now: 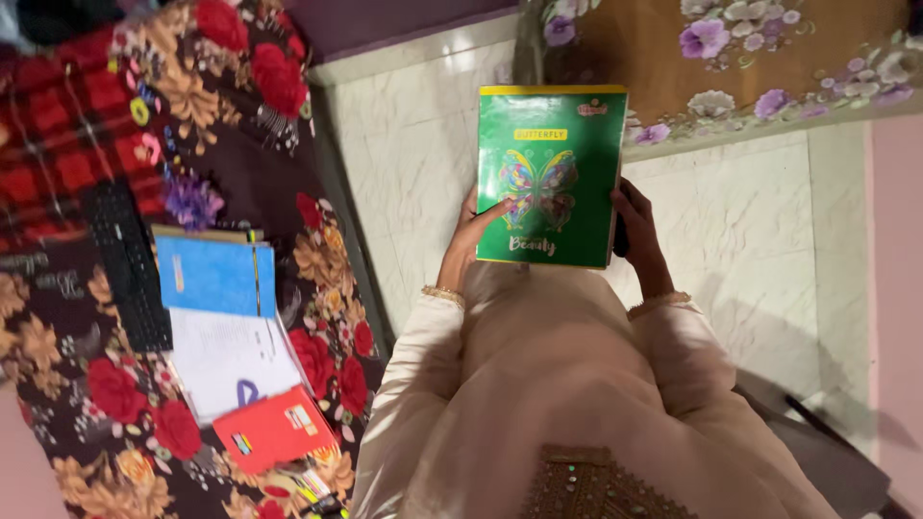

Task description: The person wipes the covers of notebooks, a clipboard, and a book using a cloth, then places them on a table and a bed.

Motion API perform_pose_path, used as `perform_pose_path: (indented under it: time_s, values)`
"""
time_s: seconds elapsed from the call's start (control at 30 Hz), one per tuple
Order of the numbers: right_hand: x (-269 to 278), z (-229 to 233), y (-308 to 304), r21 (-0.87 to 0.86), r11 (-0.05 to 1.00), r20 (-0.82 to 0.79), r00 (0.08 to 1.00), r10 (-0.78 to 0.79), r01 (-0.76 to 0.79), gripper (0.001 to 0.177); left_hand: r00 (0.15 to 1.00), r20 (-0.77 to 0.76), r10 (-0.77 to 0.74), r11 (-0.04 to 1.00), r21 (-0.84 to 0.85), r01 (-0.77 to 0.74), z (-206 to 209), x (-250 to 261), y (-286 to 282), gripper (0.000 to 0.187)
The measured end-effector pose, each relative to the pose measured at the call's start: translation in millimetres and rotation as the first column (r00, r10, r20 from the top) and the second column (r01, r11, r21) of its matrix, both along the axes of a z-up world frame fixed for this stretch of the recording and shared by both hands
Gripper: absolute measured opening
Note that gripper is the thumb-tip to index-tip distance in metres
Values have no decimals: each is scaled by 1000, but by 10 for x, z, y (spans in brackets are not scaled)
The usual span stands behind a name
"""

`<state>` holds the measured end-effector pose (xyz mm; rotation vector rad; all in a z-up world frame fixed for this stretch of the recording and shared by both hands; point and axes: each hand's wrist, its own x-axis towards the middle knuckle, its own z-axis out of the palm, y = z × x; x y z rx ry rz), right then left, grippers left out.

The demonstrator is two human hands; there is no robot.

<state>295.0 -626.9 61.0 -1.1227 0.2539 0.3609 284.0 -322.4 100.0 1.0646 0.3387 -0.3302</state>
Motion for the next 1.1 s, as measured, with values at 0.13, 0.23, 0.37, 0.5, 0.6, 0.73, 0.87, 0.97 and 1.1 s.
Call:
perform_pose_path:
  time_s: [0.13, 0.23, 0.37, 0.5, 0.6, 0.73, 0.87, 0.97, 1.1]
  values:
    - [331, -91, -217, -76, 991, -41, 993, -112, 109, 44, 997, -34, -68, 994, 86, 70, -178, 487, -211, 54]
    - [676, -130, -367, -249, 958, -85, 982, -166, 141, 41, 994, -24, -109, 988, 106, 111, -399, 917, -327, 58]
    - [1221, -377, -611, -290, 952, -111, 985, -133, 96, 39, 994, -68, -82, 992, -104, 74, -840, 1487, -519, 63]
    - [1750, -838, -873, -290, 953, -29, 995, -100, 88, 33, 992, 95, -82, 989, -112, 93, -1245, 2060, -650, 57]
    - [2133, -1100, -1005, -398, 914, 33, 997, -70, 77, 30, 996, 78, -53, 994, -89, 60, -1528, 2444, -825, 56]
    - [2648, -1204, -1061, -512, 859, 63, 997, 41, -2, 29, 994, 99, -41, 999, -23, 43, -1824, 2868, -853, 50]
    - [3234, -1319, -1085, -601, 800, 164, 978, 128, -4, 34, 996, 85, 2, 1000, -24, 0, -2231, 3252, -918, 49]
    - [3668, -1430, -1071, -635, 768, 62, 985, 158, -83, 31, 990, 134, 49, 999, -19, -47, -2591, 3511, -998, 48]
    - [4190, -1460, -1009, -560, 800, -134, 977, 167, -214, 30, 963, 249, 103, 982, 127, -138, -2965, 3835, -1079, 42]
